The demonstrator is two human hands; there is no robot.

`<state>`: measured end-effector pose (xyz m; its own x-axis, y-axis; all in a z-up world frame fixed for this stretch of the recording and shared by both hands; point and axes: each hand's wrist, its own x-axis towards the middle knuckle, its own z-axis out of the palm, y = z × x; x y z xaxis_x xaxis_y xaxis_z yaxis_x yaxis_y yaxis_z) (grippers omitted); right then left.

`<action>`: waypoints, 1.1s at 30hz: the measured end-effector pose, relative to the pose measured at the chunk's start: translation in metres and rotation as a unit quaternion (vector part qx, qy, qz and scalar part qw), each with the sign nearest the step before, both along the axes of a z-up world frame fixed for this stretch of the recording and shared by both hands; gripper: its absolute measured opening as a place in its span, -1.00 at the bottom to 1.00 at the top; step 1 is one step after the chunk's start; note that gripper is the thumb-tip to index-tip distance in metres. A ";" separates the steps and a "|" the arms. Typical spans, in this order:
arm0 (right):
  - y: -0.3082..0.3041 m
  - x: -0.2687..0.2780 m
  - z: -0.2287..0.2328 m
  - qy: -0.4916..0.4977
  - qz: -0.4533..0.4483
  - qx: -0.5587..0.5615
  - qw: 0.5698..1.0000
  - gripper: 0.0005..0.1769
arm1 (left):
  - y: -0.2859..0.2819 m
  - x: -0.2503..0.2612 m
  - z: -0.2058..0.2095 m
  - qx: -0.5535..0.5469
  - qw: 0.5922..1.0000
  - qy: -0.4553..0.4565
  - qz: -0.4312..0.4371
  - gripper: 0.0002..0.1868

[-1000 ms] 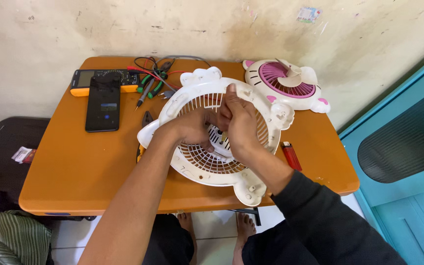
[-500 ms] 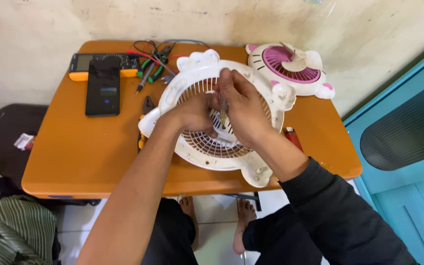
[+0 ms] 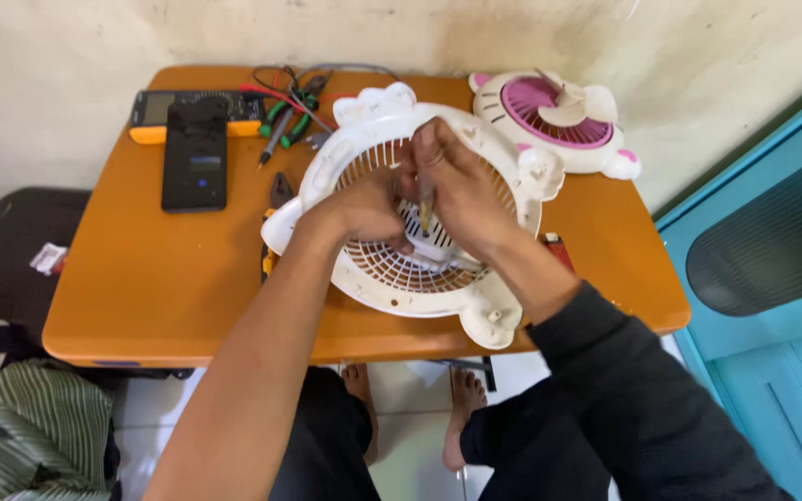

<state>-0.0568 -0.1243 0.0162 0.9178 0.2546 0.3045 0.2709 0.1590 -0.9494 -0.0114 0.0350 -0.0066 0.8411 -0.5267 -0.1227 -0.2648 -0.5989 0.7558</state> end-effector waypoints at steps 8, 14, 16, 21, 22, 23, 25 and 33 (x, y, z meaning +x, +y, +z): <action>-0.001 0.003 0.004 0.088 -0.013 0.072 0.993 -0.35 | -0.001 -0.005 0.008 0.007 1.000 0.024 -0.016 -0.32; 0.005 0.014 0.008 0.125 0.133 0.133 0.974 -0.48 | -0.002 -0.004 -0.001 -0.097 0.994 0.011 -0.038 -0.17; 0.011 0.006 0.000 0.038 -0.001 0.032 0.999 -0.51 | -0.002 0.001 -0.002 -0.095 0.994 0.006 -0.044 -0.14; 0.017 -0.008 -0.011 -0.035 -0.184 0.010 0.982 -0.50 | 0.001 0.001 -0.003 0.001 1.000 0.005 -0.023 -0.16; 0.020 -0.008 -0.011 -0.027 -0.190 0.022 0.981 -0.47 | 0.001 -0.001 0.000 -0.012 1.000 0.004 -0.025 -0.17; 0.021 -0.008 -0.010 -0.018 -0.195 0.034 0.980 -0.43 | 0.001 -0.005 0.002 -0.025 0.999 0.004 -0.027 -0.18; 0.017 -0.002 -0.005 0.048 -0.151 0.085 0.984 -0.44 | -0.002 -0.006 0.010 -0.023 0.999 0.008 -0.025 -0.21; -0.010 0.020 -0.002 0.096 0.157 0.117 0.976 -0.43 | 0.001 -0.004 0.007 0.003 1.000 0.015 -0.011 -0.35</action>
